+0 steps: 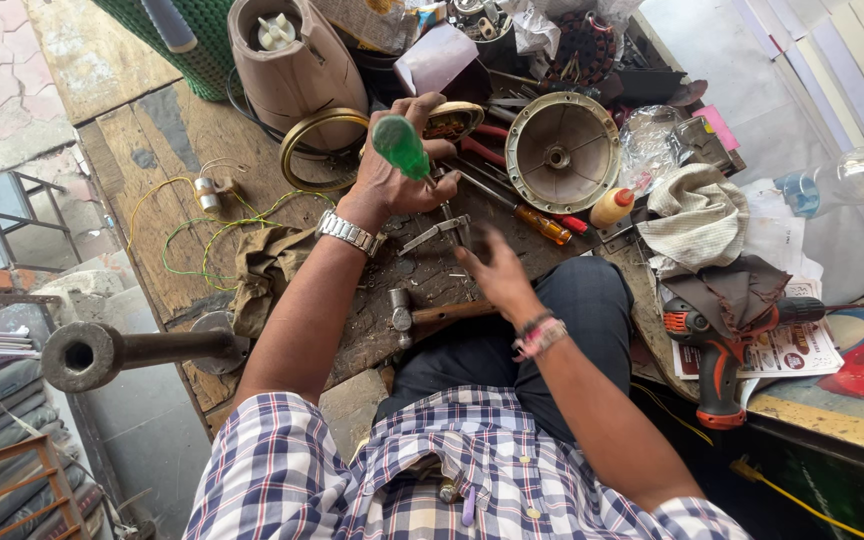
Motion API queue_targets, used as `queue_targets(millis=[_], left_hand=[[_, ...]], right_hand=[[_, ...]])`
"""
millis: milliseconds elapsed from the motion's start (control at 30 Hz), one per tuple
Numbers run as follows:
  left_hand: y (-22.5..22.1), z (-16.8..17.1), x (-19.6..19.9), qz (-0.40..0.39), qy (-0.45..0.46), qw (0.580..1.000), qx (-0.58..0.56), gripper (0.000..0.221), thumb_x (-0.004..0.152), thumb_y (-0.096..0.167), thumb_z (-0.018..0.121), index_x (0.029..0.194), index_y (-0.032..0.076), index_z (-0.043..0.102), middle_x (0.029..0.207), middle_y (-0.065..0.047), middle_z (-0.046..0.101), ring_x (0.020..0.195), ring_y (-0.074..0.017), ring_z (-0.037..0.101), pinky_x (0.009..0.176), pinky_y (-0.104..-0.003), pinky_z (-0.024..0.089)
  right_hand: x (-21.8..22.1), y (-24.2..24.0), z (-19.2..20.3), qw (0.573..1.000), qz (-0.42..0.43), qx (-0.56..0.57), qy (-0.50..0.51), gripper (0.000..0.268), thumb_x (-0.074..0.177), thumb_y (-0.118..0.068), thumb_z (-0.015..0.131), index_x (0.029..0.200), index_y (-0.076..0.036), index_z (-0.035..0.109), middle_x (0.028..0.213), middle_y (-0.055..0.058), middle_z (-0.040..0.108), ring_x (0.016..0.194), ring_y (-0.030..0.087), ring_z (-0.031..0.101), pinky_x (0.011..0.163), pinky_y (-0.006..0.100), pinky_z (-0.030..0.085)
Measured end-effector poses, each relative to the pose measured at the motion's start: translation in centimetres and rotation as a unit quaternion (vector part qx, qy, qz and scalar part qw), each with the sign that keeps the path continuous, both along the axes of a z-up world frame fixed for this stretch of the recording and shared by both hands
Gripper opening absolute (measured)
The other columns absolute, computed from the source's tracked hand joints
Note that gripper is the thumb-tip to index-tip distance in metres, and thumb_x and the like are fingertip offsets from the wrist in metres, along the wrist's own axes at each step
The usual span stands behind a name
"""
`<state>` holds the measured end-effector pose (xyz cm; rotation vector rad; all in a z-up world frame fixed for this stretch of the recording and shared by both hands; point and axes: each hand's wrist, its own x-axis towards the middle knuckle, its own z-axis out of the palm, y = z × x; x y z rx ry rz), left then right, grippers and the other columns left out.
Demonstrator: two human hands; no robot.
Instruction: The person uses a hammer and a green-handled screwdriver to tap and adjust a circular electrical component on a cluttered workbench. They then use pliers to manipulate small parts within the component.
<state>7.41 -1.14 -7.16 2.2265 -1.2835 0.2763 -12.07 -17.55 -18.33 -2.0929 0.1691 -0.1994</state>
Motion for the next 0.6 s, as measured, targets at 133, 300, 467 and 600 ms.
queue_targets(millis=[133,300,467,600], left_hand=[[0.0,-0.1,0.0,0.013,-0.004,1.000,-0.001,0.041,0.077,0.049,0.071,0.100,0.017,0.081,0.148,-0.018,0.048,0.134,-0.0371,0.045,0.102,-0.052,0.040],[0.1,0.3,-0.2,0.005,-0.002,1.000,0.001,0.040,0.076,0.048,0.071,0.100,0.016,0.080,0.150,-0.019,0.049,0.134,-0.0361,0.045,0.102,-0.052,0.040],[0.3,0.5,-0.5,0.009,0.002,1.000,0.000,0.039,0.075,0.049,0.072,0.095,0.016,0.080,0.148,-0.019,0.048,0.132,-0.0372,0.045,0.100,-0.052,0.040],[-0.1,0.5,-0.2,-0.002,-0.008,1.000,-0.029,0.038,0.075,0.048,0.071,0.094,0.015,0.079,0.146,-0.017,0.050,0.132,-0.0364,0.046,0.102,-0.052,0.041]], right_hand=[[-5.4,-0.4,2.5,0.966,-0.084,-0.239,-0.050,0.045,0.094,-0.032,0.079,0.128,-0.010,0.059,0.108,0.007,0.070,0.101,0.025,0.063,0.088,0.044,0.051],[-8.3,2.6,4.8,0.904,0.184,-0.372,-0.099,0.061,0.071,-0.035,0.075,0.125,-0.008,0.063,0.113,0.015,0.067,0.103,0.030,0.062,0.083,0.042,0.046],[-6.5,4.2,5.1,0.834,0.212,-0.507,-0.051,0.029,0.088,-0.017,0.064,0.115,-0.009,0.066,0.097,0.008,0.064,0.093,0.025,0.064,0.087,0.040,0.050],[-6.5,5.0,6.6,0.840,0.258,-0.477,0.027,0.028,0.091,-0.016,0.062,0.118,-0.006,0.066,0.096,0.010,0.062,0.076,0.024,0.064,0.065,0.039,0.053]])
